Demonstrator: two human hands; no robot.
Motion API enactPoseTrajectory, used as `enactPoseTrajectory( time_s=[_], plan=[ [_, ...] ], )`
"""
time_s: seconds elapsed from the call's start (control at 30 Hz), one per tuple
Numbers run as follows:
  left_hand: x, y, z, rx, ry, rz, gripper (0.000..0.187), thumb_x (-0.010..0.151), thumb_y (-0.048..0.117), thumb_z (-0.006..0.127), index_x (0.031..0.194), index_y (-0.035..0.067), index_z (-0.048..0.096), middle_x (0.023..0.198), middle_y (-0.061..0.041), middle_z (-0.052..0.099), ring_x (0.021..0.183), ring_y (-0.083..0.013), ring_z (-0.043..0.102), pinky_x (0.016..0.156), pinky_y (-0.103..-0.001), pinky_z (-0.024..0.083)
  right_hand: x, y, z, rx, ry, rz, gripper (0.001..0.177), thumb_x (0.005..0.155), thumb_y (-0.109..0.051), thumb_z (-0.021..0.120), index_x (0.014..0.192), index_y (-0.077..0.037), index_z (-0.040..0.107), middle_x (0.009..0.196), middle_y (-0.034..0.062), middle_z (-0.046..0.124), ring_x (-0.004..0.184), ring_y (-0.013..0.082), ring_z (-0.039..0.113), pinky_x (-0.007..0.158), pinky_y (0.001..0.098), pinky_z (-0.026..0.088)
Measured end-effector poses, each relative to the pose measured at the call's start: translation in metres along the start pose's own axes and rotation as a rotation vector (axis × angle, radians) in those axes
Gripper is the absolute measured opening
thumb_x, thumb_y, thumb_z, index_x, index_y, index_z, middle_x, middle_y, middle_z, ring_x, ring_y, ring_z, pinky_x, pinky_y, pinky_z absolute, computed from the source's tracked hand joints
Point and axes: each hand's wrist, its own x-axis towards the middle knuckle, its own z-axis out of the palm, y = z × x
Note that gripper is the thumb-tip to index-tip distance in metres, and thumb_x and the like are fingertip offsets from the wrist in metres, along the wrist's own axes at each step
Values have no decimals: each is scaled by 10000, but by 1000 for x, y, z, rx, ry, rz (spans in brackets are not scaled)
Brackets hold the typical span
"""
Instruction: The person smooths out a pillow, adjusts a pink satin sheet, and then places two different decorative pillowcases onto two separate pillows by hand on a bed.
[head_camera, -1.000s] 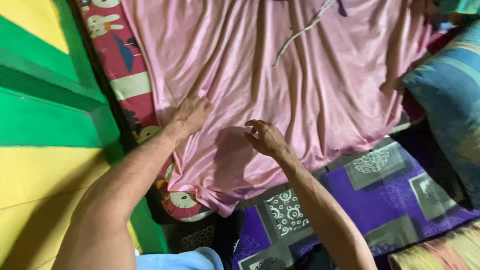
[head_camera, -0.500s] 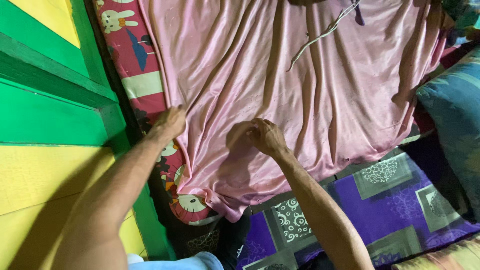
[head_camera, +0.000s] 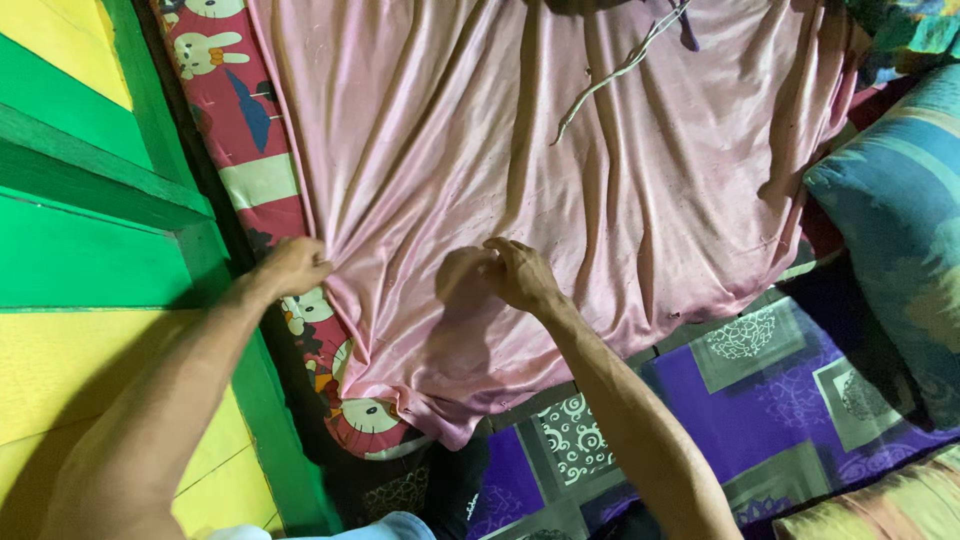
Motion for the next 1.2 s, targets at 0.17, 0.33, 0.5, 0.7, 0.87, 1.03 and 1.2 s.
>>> enactPoseTrajectory(
  time_s=[0.17,0.33,0.5,0.7,0.87,1.03,1.2],
  plan=[
    [-2,-76,-29,520,18,-5,354,901,349,771,1114,67,786,1119,-231,755,1065,-366,727,942,-448,599,-8,8,-12,33,-41,-48,457,849,-135,722,1287,-48,628,949,154,759,824,309,754,737,420,596],
    [-12,-23,-59,673,226,-194,242,935,189,638,1099,139,808,1149,-138,759,1064,-322,733,850,-484,596,-30,18,-32,20,47,-75,419,859,-144,735,1258,-49,650,951,154,770,794,298,759,733,412,604],
    [-15,116,-44,656,219,232,296,854,333,708,1015,95,779,1061,-150,750,994,-331,725,820,-473,595,-62,29,-65,-101,-77,64,440,849,-207,782,1257,-94,660,977,118,754,872,266,725,777,402,596],
    [-49,238,44,785,-130,829,492,756,506,792,914,42,745,957,-163,740,908,-341,716,783,-461,593,-111,81,-84,-352,-104,-251,388,702,-291,878,1053,-183,753,1078,43,726,1055,227,634,910,397,553],
    [-80,229,118,836,-301,1024,493,748,502,806,851,26,731,880,-170,740,852,-340,723,756,-450,592,-129,105,-58,-435,4,-239,59,883,-245,776,925,-207,793,1081,-6,708,991,203,615,908,382,556],
    [-74,196,144,865,-238,1028,150,926,174,641,882,75,745,808,-124,726,763,-256,718,705,-381,594,-133,108,-40,-465,-40,-216,105,914,-205,739,884,-107,763,939,26,706,888,196,615,824,389,554],
    [-105,189,151,522,-695,246,266,1042,330,545,939,151,712,738,-12,616,590,-108,519,582,-304,494,-137,111,-23,-376,-407,-22,113,933,-175,691,898,-91,758,914,53,718,810,193,643,742,370,573]
  ],
)
